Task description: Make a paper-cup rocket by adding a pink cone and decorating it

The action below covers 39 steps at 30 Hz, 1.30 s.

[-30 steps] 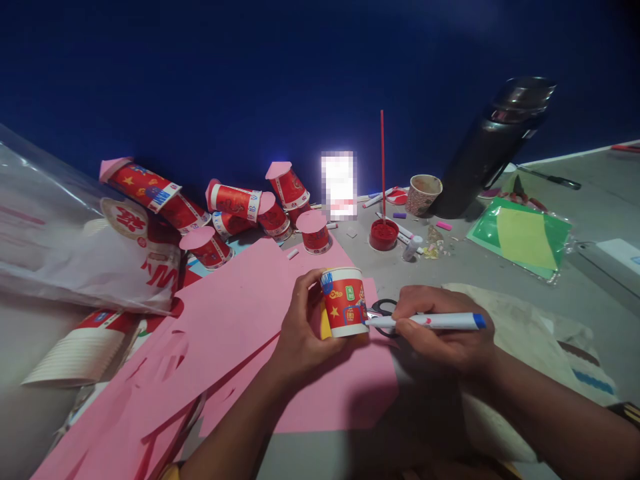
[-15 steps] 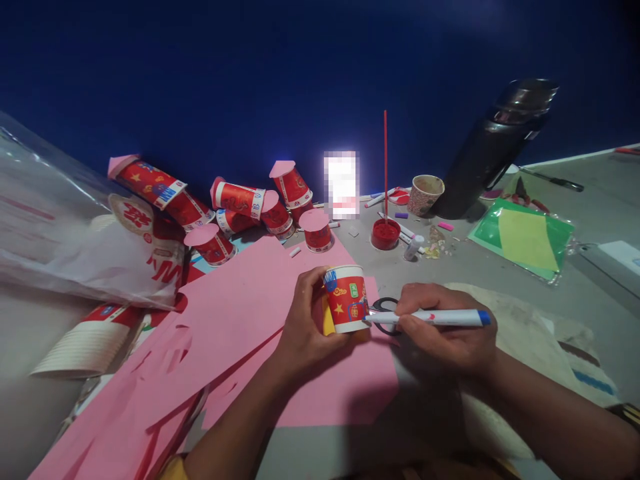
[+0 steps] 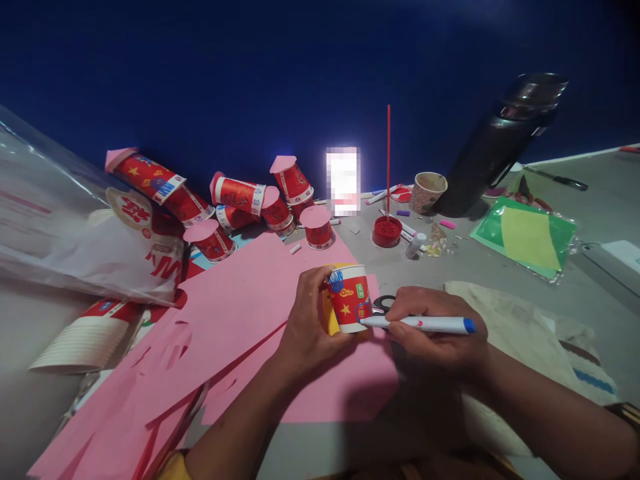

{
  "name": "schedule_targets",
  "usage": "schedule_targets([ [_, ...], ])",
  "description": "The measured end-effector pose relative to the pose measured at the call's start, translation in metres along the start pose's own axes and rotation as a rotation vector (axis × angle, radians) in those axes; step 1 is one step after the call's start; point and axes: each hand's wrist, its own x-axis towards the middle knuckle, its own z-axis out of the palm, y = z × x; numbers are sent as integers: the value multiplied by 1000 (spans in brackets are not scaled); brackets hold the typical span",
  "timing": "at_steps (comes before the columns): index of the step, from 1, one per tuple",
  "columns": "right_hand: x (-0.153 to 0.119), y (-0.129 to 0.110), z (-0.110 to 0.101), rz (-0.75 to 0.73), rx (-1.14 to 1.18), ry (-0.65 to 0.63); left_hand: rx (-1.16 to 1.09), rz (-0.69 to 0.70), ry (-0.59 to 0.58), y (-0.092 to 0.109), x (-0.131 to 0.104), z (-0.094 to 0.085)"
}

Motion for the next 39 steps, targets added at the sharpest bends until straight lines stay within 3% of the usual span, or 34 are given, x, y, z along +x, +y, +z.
schedule_targets([
  [26,5,1,-8,37,-15,31,-150,-133,12,11,3,1],
  [33,1,3,-7,141,134,132,-159,-155,18,9,2,-1],
  [39,3,1,-7,77,82,102,-12,-71,4,5,1,1],
])
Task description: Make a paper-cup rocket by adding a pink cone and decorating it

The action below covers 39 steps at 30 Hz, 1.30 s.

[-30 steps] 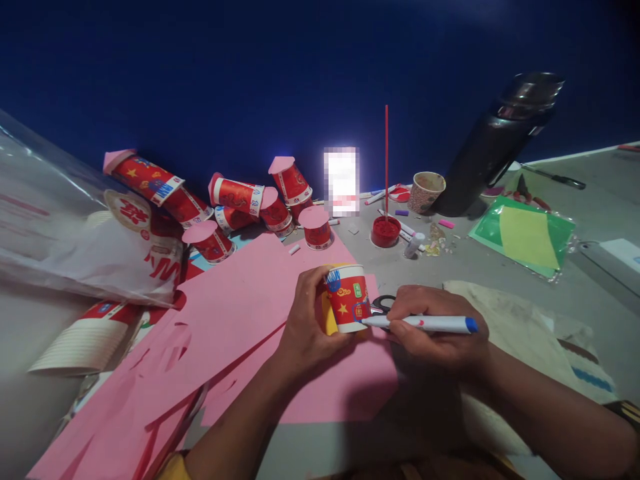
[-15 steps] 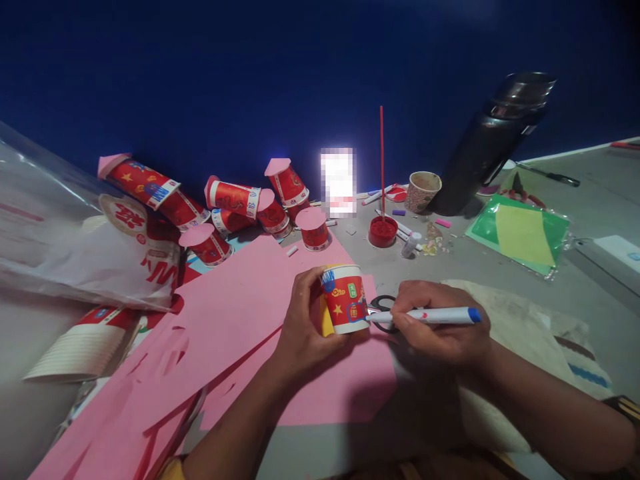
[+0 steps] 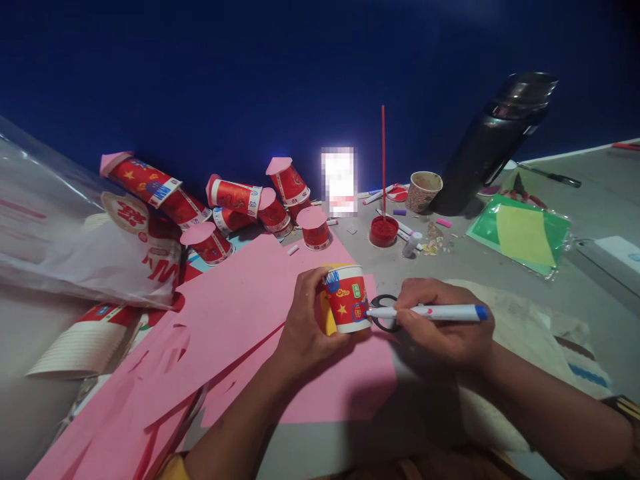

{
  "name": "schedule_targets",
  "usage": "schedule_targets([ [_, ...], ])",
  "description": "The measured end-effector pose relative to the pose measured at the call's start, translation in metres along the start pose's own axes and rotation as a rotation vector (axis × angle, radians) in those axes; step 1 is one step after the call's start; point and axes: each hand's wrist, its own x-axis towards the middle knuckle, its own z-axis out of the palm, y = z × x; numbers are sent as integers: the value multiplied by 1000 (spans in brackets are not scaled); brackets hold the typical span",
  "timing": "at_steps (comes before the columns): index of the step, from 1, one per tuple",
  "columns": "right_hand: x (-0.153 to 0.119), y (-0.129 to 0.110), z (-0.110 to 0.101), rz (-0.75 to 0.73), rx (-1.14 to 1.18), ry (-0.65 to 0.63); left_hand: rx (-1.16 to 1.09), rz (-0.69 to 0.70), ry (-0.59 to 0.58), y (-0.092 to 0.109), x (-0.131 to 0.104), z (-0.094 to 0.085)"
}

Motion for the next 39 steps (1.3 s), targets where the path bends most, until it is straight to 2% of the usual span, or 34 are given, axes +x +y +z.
schedule_targets([
  [5,1,-1,3,-90,-111,-41,53,97,-17,-2,0,2],
  [11,1,1,6,-166,-156,-38,68,126,-37,-7,-1,2],
  [22,0,3,5,-206,-206,-81,1,32,-57,-7,-4,4],
  [39,1,5,-1,-113,-182,-54,-134,-61,-57,4,-1,2],
])
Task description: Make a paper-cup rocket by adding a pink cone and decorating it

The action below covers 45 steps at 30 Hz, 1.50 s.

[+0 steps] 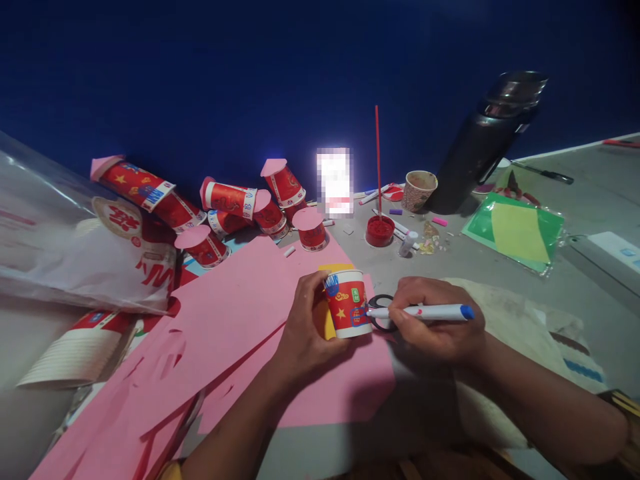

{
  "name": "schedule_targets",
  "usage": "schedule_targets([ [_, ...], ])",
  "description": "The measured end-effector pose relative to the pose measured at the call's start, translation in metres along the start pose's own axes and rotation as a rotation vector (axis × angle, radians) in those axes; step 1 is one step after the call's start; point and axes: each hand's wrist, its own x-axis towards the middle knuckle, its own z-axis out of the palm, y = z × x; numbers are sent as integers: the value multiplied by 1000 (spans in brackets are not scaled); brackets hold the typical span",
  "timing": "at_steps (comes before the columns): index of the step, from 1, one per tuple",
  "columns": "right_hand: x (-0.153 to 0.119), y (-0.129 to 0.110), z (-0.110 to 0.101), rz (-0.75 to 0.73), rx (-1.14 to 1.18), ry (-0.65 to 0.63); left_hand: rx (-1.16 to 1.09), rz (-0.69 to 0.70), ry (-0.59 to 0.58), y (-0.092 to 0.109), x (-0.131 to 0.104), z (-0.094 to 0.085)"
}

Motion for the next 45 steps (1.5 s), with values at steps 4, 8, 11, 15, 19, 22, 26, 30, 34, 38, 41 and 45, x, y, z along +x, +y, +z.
schedule_targets([
  [4,-1,-1,0,71,86,26,-22,-16,12,3,0,0],
  [8,-2,-3,0,137,170,82,-36,-30,16,5,1,0],
  [11,-2,-4,0,141,158,77,-23,-41,10,4,1,0],
  [15,-2,-3,1,89,100,37,3,-21,-6,1,-1,1],
  [19,-2,-3,1,68,75,39,47,19,-6,-2,-2,1],
  [22,-2,-4,2,70,68,41,47,31,-13,-2,-1,0],
  [26,-2,-4,2,86,74,51,55,47,-3,-3,-1,0],
  [30,-2,-4,2,108,82,43,49,59,-4,-4,-1,0],
  [34,-4,-4,3,167,99,22,64,83,14,-5,-2,1],
  [38,-5,-5,3,184,105,18,69,95,16,-5,-1,2],
  [41,-5,-6,3,183,88,12,66,98,22,-4,-1,1],
  [45,-5,-5,3,177,97,1,58,59,21,-2,0,1],
])
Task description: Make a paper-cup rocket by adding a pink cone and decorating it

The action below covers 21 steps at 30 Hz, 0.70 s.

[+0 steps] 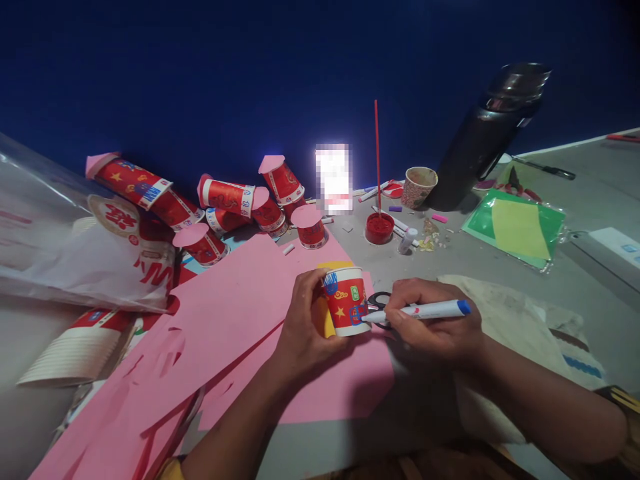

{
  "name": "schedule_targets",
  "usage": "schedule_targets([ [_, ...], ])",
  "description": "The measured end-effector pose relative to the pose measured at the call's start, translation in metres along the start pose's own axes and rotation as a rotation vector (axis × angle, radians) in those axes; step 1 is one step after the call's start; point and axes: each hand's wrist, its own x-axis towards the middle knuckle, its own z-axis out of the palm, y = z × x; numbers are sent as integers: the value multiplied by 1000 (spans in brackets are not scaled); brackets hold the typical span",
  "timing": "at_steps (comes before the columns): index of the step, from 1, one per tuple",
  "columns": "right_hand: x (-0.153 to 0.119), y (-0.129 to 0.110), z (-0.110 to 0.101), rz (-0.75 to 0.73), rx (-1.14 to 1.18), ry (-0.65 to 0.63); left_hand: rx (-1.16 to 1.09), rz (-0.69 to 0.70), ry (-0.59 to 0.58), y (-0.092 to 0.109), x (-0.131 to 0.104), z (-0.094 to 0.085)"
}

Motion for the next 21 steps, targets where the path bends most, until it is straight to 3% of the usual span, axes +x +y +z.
schedule_targets([
  [21,2,1,0,-4,30,34,-1,-6,-29,0,0,-2],
])
